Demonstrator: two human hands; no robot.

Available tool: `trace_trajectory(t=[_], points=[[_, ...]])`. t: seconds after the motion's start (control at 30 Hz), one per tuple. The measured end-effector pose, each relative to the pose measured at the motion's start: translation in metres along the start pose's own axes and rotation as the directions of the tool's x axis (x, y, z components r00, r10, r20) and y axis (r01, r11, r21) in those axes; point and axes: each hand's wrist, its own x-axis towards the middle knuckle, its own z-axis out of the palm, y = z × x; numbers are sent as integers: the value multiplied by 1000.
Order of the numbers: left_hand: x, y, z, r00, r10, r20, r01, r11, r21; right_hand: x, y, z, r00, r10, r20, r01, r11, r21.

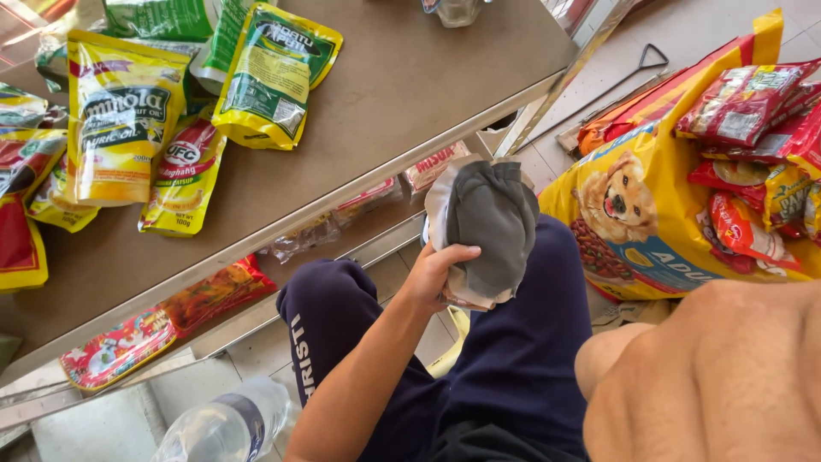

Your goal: Wiping down grocery pouches and packages with a cloth before stocking or packing.

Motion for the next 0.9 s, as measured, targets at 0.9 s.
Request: trace_trajectory(t=[0.9], points=[[-1,-8,-4,998,-28,-53,25,998,-50,176,5,157,974,182,139,-209,952,224]])
